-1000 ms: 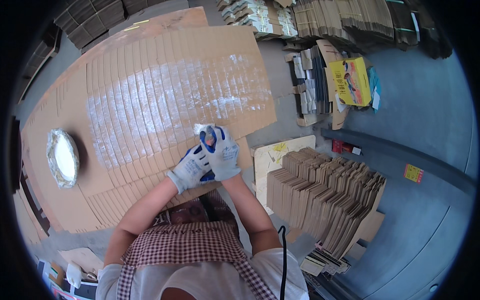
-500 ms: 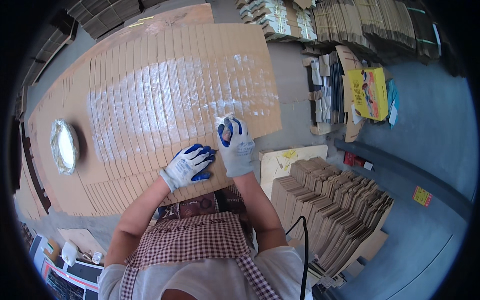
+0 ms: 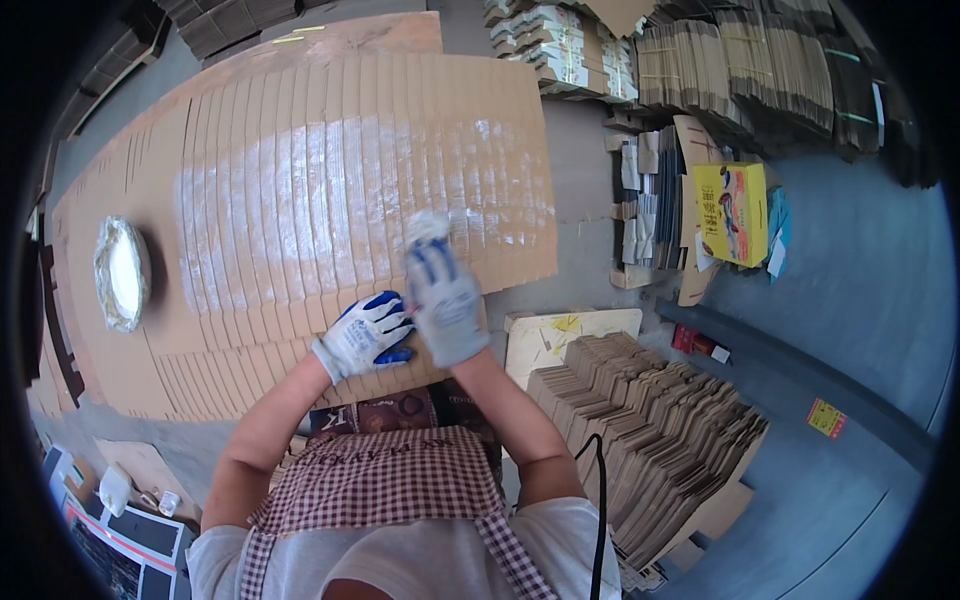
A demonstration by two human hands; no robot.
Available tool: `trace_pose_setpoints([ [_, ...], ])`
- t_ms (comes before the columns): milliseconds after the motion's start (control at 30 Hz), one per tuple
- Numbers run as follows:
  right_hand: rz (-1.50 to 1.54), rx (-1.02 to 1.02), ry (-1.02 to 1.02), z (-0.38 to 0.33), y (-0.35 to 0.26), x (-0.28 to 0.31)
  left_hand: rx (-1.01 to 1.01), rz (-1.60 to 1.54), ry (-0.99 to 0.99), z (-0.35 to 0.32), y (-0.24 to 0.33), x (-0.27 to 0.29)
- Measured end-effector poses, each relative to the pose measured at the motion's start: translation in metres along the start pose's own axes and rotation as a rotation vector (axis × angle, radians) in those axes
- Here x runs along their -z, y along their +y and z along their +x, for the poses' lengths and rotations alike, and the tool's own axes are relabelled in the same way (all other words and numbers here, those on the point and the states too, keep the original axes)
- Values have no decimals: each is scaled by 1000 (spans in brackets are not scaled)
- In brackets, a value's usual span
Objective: The person aligns a large flat cardboard sheet on a workbench, then uses a putty knife to scoop white paste from a foil-wrapped container and spreads it evenly across the cardboard surface. The person repeatedly dips the tool and continues spreading the paste over a large area of the sheet.
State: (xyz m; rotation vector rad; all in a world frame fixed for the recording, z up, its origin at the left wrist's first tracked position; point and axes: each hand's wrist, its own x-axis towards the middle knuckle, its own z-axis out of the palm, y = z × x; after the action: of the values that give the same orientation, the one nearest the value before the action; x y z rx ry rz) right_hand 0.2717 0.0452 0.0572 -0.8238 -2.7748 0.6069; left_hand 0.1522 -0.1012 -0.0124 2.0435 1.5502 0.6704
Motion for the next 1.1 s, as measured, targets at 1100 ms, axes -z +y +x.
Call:
trace_pose_setpoints([
  [1100,-112,-257,96,-21,51,1,-30,18,51,2,2,1],
])
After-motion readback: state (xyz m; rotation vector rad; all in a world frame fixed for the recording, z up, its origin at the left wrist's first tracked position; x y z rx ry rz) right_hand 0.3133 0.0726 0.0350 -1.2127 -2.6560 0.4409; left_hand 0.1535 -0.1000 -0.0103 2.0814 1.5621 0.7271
